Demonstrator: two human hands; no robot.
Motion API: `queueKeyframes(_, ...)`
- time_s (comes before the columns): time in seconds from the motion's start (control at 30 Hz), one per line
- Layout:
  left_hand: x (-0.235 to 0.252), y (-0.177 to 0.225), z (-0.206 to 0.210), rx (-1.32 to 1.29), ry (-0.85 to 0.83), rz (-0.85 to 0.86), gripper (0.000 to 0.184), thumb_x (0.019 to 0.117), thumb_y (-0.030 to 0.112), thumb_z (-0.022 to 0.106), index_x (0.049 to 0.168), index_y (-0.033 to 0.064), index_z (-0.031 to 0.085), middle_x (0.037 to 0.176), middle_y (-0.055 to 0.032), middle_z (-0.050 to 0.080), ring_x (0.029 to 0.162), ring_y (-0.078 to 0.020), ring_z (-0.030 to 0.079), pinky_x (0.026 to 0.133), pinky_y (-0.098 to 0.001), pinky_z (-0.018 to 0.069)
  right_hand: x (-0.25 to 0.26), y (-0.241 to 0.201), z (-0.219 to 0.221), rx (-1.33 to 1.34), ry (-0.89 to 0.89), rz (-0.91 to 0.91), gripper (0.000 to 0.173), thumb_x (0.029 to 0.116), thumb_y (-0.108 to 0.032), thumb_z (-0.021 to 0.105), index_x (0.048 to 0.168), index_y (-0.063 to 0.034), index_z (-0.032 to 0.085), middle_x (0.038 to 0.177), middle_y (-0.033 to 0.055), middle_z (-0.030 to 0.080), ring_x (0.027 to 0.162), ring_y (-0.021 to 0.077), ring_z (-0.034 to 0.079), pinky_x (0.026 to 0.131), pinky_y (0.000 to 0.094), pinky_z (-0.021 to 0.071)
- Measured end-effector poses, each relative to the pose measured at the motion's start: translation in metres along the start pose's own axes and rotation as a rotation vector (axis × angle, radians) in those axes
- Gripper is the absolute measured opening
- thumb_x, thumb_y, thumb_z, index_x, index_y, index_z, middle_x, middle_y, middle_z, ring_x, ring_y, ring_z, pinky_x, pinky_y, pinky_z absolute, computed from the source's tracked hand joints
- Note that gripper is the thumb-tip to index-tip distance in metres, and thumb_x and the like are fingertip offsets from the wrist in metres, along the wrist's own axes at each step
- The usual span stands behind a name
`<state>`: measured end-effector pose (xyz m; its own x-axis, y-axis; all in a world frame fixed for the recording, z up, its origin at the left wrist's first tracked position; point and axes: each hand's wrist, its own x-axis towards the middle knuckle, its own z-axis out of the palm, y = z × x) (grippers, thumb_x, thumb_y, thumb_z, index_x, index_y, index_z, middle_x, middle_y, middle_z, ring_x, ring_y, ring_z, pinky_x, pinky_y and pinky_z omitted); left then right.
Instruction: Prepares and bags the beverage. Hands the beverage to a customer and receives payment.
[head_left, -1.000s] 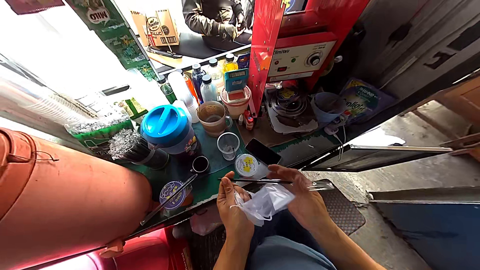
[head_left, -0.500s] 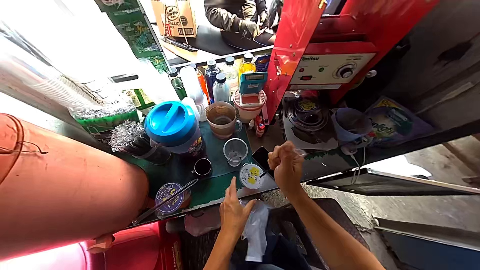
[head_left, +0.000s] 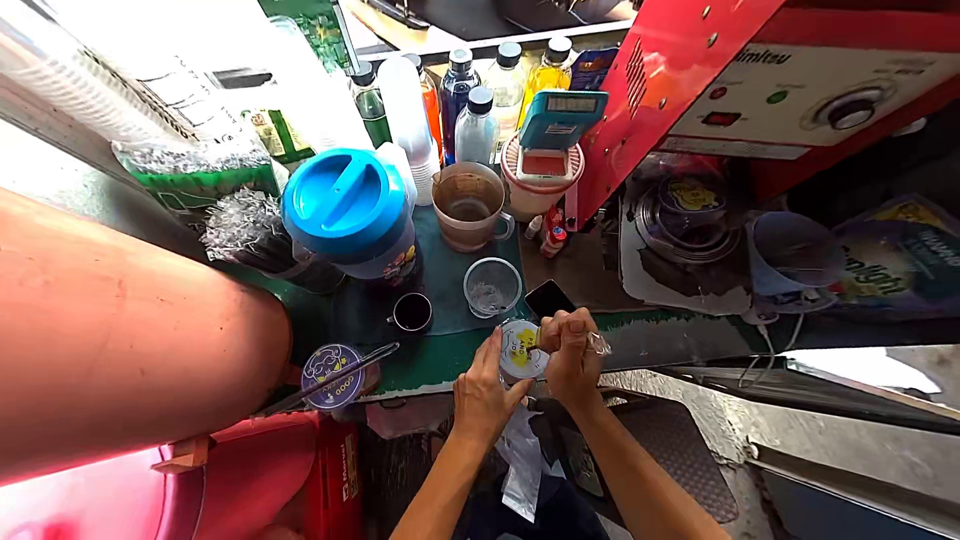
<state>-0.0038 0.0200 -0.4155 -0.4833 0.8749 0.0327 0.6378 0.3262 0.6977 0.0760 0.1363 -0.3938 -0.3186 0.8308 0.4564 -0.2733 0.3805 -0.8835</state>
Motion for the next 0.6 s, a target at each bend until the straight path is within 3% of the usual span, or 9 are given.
queueKeyframes(0.03,0.000,0.000,-0.002,-0.013,-0.010,-0.005,0.090,0.0765,0.043,0.086,0.149,0.0016,0.052,0.140,-0.0131,0.063,0.101,-0.0271,0.074,0.079,-0.0468,0.0618,-0.002,0.003,-0.006,-0.034,-0.014,0.010,0.037,0.1119,-0.040,0.036,0.086,-0.0198,0.053,0.070,-0.0088,0.050,0.065,0.0027,0.054,0.063,0.0227,0.0505)
queueKeyframes(0.1,-0.003,0.002,-0.014,-0.065,-0.052,-0.050,0.089,0.0763,0.044,0.087,0.148,0.0030,0.053,0.135,-0.0140,0.066,0.107,-0.0284,0.072,0.086,-0.0489,0.0602,-0.010,0.003,-0.025,-0.212,-0.103,0.091,0.037,0.1099,-0.039,0.044,0.106,-0.0065,0.060,0.097,0.0032,0.066,0.096,0.0108,0.066,0.088,0.0310,0.0577)
queueKeyframes(0.17,-0.011,0.004,-0.036,-0.131,-0.124,-0.112,0.079,0.0795,0.042,0.086,0.141,0.0019,0.057,0.125,-0.0159,0.068,0.109,-0.0292,0.069,0.092,-0.0491,0.0572,-0.019,-0.002,-0.038,-0.414,-0.202,0.237,0.060,0.0996,-0.046,0.058,0.130,0.0060,0.054,0.124,0.0175,0.064,0.119,0.0204,0.061,0.101,0.0375,0.0525)
queueKeyframes(0.23,-0.023,0.003,-0.060,-0.217,-0.188,-0.159,0.065,0.0842,0.036,0.083,0.133,-0.0002,0.059,0.122,-0.0167,0.067,0.112,-0.0271,0.066,0.098,-0.0452,0.0540,-0.025,-0.009,-0.042,-0.557,-0.292,0.337,0.091,0.0816,-0.054,0.077,0.142,0.0060,0.047,0.140,0.0226,0.056,0.131,0.0274,0.054,0.109,0.0431,0.0475)
queueKeyframes(0.3,-0.036,0.000,-0.080,-0.286,-0.217,-0.184,0.051,0.0885,0.027,0.078,0.127,-0.0004,0.058,0.120,-0.0154,0.065,0.108,-0.0224,0.065,0.096,-0.0397,0.0540,-0.027,-0.007,-0.035,-0.687,-0.369,0.321,0.109,0.0670,-0.057,0.087,0.146,0.0040,0.044,0.145,0.0242,0.052,0.134,0.0335,0.052,0.110,0.0500,0.0465)
queueKeyframes(0.37,-0.050,0.001,-0.094,-0.280,-0.194,-0.163,0.032,0.0909,0.016,0.069,0.118,0.0020,0.062,0.112,-0.0125,0.065,0.095,-0.0172,0.065,0.084,-0.0336,0.0558,-0.031,0.001,-0.023,-0.782,-0.404,0.327,0.112,0.0605,-0.052,0.091,0.147,0.0014,0.043,0.145,0.0240,0.052,0.130,0.0371,0.055,0.105,0.0543,0.0490)
queueKeyframes(0.43,-0.059,0.005,-0.103,-0.240,-0.152,-0.077,0.021,0.0898,0.006,0.060,0.109,0.0049,0.068,0.107,-0.0105,0.065,0.092,-0.0154,0.065,0.079,-0.0297,0.0548,-0.033,0.007,-0.013,-0.831,-0.400,0.387,0.107,0.0603,-0.042,0.093,0.148,-0.0029,0.045,0.143,0.0234,0.053,0.125,0.0380,0.059,0.099,0.0551,0.0522)
queueKeyframes(0.53,-0.061,0.008,-0.109,-0.125,-0.126,0.074,0.029,0.0904,-0.004,0.054,0.104,0.0089,0.077,0.115,-0.0143,0.068,0.102,-0.0184,0.067,0.087,-0.0285,0.0561,-0.036,0.008,-0.010,-0.835,-0.341,0.428,0.093,0.0628,-0.032,0.091,0.143,-0.0051,0.051,0.135,0.0231,0.057,0.117,0.0372,0.062,0.095,0.0544,0.0539)
queueKeyframes(0.6,-0.059,0.010,-0.111,-0.046,-0.133,0.125,0.027,0.0908,-0.005,0.055,0.098,0.0062,0.079,0.115,-0.0168,0.070,0.104,-0.0229,0.070,0.091,-0.0322,0.0572,-0.036,-0.001,-0.014,-0.809,-0.296,0.439,0.092,0.0621,-0.031,0.090,0.141,-0.0050,0.052,0.132,0.0226,0.058,0.113,0.0360,0.063,0.093,0.0545,0.0542)
